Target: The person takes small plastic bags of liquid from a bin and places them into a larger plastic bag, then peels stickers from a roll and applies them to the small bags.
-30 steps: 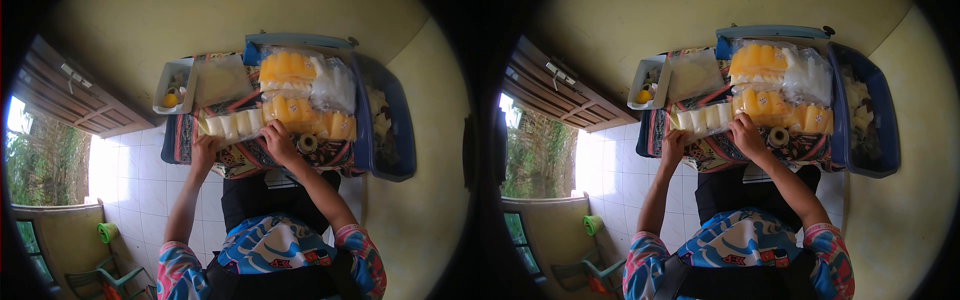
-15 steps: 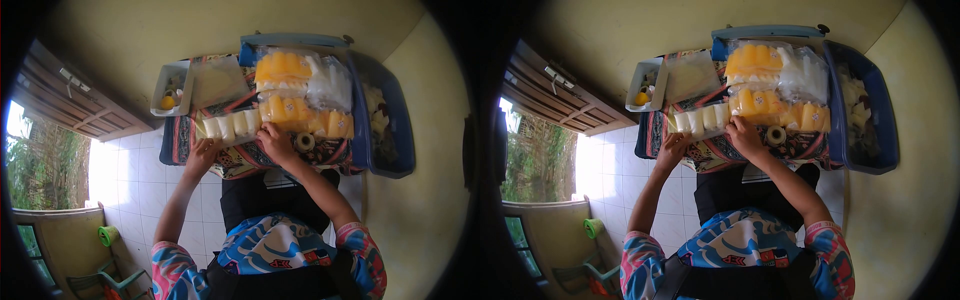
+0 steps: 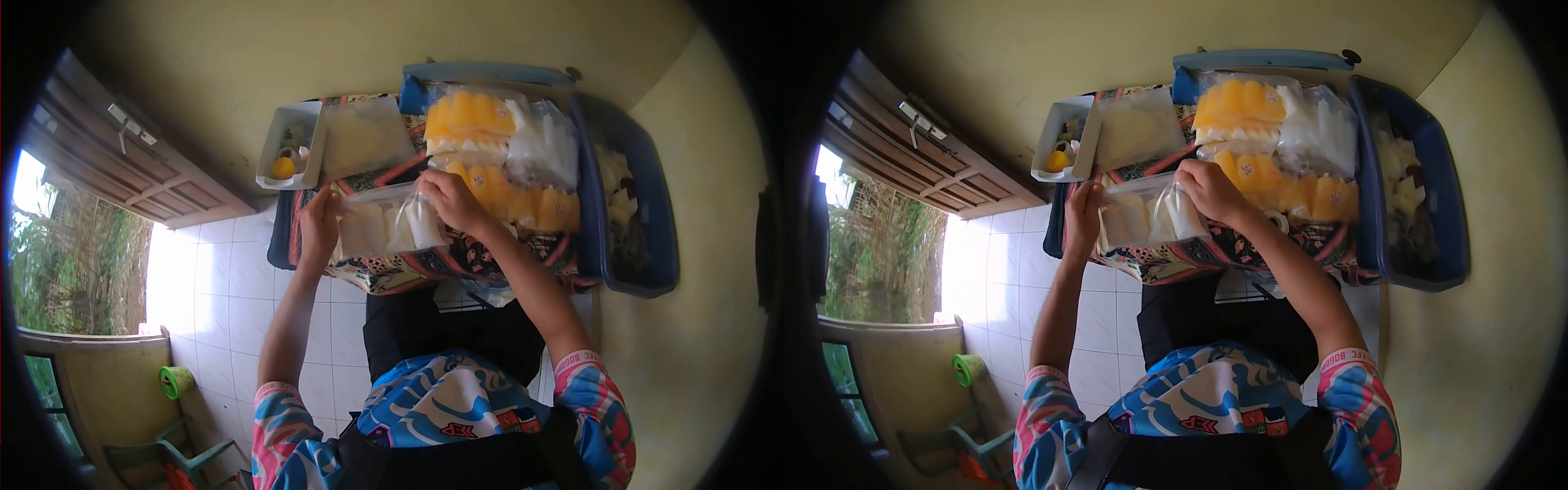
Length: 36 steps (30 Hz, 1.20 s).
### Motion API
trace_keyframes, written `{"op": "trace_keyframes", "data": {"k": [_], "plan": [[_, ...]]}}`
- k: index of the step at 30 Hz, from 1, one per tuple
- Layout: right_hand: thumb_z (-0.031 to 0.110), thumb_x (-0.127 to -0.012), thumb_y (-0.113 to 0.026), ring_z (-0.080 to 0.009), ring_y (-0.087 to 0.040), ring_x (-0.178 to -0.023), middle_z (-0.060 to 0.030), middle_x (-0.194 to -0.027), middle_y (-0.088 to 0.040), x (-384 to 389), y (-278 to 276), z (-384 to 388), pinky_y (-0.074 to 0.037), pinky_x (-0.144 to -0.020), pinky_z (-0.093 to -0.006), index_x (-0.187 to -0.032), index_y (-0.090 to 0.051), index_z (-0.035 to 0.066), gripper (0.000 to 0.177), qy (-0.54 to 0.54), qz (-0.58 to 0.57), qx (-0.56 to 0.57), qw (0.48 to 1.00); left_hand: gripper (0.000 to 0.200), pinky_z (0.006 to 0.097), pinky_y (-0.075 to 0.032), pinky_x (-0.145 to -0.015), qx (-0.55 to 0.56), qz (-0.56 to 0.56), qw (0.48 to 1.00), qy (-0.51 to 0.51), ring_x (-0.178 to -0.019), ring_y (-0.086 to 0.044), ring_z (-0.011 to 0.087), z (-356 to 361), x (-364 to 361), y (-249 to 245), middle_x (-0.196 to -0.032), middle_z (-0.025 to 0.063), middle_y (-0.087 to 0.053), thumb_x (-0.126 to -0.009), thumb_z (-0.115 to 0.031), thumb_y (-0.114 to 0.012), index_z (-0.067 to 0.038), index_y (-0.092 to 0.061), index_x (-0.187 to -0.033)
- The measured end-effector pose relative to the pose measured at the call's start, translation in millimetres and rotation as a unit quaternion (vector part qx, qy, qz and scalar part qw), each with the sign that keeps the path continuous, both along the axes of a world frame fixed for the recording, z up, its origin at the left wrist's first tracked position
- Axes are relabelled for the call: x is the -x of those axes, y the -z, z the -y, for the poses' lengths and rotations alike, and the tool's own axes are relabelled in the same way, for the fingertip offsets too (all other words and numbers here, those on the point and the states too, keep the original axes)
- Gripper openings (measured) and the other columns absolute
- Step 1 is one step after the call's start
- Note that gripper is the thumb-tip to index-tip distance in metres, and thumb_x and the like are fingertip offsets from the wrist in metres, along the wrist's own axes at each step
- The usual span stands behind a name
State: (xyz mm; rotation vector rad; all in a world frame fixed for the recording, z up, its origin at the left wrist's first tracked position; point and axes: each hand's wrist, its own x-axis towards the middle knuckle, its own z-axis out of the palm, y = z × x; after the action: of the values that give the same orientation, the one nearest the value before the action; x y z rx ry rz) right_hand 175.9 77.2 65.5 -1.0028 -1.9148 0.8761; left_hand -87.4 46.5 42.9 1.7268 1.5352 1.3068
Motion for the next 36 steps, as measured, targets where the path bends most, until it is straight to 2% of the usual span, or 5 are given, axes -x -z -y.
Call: {"op": "trace_keyframes", "data": {"k": [7, 14, 18, 24, 36], "plan": [[0.02, -0.093, -0.056, -0.0129, -0.051, -0.063, -0.0058, -0.068, -0.058, 15, 39, -51, -0.045, -0.06, -0.0323, -0.081, -0.061, -0.004, 0.027, -0.019, 0.158, 0.22, 0.963, 0.026, 0.0355, -0.045, -0.06, 0.148, -0.049, 0.987, 0.028, -0.064, -0.059, 0.0202, -38, 30, 71, -0.068, 0.0138, -0.06, -0.094, -0.023, -0.057, 0.001, -0.066, -0.089], [0.019, -0.089, -0.062, -0.043, -0.066, -0.086, -0.0287, -0.086, -0.067, 31, 59, -80, -0.052, -0.081, -0.0487, -0.081, -0.067, -0.01, 0.031, 0.005, 0.349, 0.038, 0.936, 0.024, 0.0478, -0.05, -0.075, 0.145, -0.289, 0.946, -0.009, -0.074, -0.063, 0.0401, -39, 15, 42, -0.075, 0.0195, -0.066, -0.088, -0.023, -0.062, 0.0, -0.069, -0.088], [0.011, -0.086, -0.061, -0.0425, -0.065, -0.083, -0.0287, -0.083, -0.065, 30, 65, -76, -0.05, -0.077, -0.0484, -0.082, -0.067, -0.008, 0.021, 0.019, 0.318, 0.017, 0.948, 0.016, 0.0454, -0.049, -0.084, -0.08, -0.366, 0.926, -0.04, -0.083, -0.062, 0.0417, -37, 11, 38, -0.091, 0.0183, -0.069, -0.087, -0.014, -0.063, -0.002, -0.069, -0.096], [0.008, -0.08, -0.06, -0.0407, -0.066, -0.085, -0.0234, -0.085, -0.066, 35, 67, -64, -0.052, -0.077, -0.0485, -0.082, -0.062, -0.002, 0.011, 0.068, 0.271, -0.021, 0.96, 0.021, 0.0406, -0.048, -0.09, 0.022, -0.098, 0.987, 0.126, -0.091, -0.067, 0.0344, -50, -14, 34, -0.102, 0.0168, -0.07, -0.087, -0.012, -0.064, -0.005, -0.069, -0.106], [0.012, -0.085, -0.065, -0.032, -0.064, -0.087, -0.0111, -0.094, -0.064, -4, 44, 33, -0.053, -0.076, -0.0408, -0.094, -0.066, 0.005, 0.011, 0.099, 0.079, -0.211, 0.969, 0.03, 0.0327, -0.042, -0.103, 0.105, -0.122, 0.952, 0.259, -0.123, -0.056, 0.0234, -51, -13, 51, -0.129, 0.0126, -0.063, -0.096, -0.015, -0.055, -0.008, -0.066, -0.123]]}}
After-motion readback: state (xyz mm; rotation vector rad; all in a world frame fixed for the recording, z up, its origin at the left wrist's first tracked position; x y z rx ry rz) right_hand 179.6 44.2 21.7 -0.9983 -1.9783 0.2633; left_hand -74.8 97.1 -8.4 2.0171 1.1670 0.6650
